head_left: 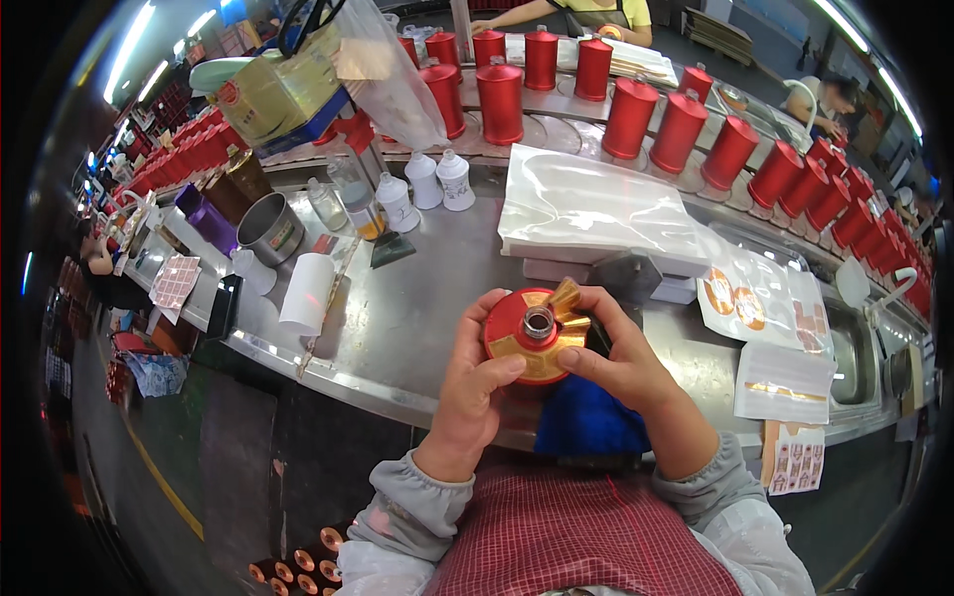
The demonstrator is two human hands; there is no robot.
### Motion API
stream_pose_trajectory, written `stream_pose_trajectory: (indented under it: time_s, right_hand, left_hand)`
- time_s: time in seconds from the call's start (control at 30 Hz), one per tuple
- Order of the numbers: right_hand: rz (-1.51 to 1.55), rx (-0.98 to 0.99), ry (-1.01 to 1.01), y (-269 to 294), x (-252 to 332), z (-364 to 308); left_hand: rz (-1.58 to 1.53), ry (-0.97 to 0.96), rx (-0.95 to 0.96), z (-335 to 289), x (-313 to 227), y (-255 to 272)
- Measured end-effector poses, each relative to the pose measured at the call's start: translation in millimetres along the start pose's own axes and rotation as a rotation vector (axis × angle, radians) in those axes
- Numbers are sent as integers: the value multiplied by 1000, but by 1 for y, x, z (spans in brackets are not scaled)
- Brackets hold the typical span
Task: The person cleans the surface of a red cylindrical container with a green cloth. They peel a gold decorative sticker from a sheet and align it on the container's body. The person uses a small green tool to press the sticker firmly and remove air bubbles.
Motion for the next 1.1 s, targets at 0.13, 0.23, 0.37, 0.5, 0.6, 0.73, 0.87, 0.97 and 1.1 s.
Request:
stream_pose_trajectory:
  time_s: [0.13, 0.23, 0.37, 0.5, 0.6, 0.73, 0.87, 0.97, 1.1]
  right_hand:
    - [15, 0, -5, 0, 0, 0]
    - [20, -13, -5, 0, 3, -2]
    - [40, -23, -18, -1, 5, -4]
    - [43, -32, -8, -3, 2, 0]
    - [-6, -57, 2, -8, 5, -2]
    - [-287, -226, 108, -15, 8, -6]
    - [-373, -156, 116, -16, 17, -3]
    - [-112, -65, 21, -4, 4, 4]
    - [93, 1, 12, -2, -6, 10]
  left_hand:
    - [-95, 28, -15, 3, 0, 4]
    - [-156, 80, -26, 5, 2, 9]
    - [-188, 89, -77, 7, 7, 20]
    - [1335, -619, -174, -46, -23, -7]
    - [1500, -656, -29, -55, -12, -32]
    - [1338, -651, -35, -37, -17, -11]
    - [1520, -631, -78, -41, -21, -16]
    - [1664, -673, -123, -56, -8, -16]
    - [1591, -746, -26, -64, 3, -33]
Point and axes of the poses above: each hand's wrist, its own z-axis towards the middle knuckle, its own y-axis out of the back of the hand, x = y × z, the point moved 7 cm from there along z, towards the middle knuckle, and after that the axes turned 11 degrees about x, right-handed, at the moved point
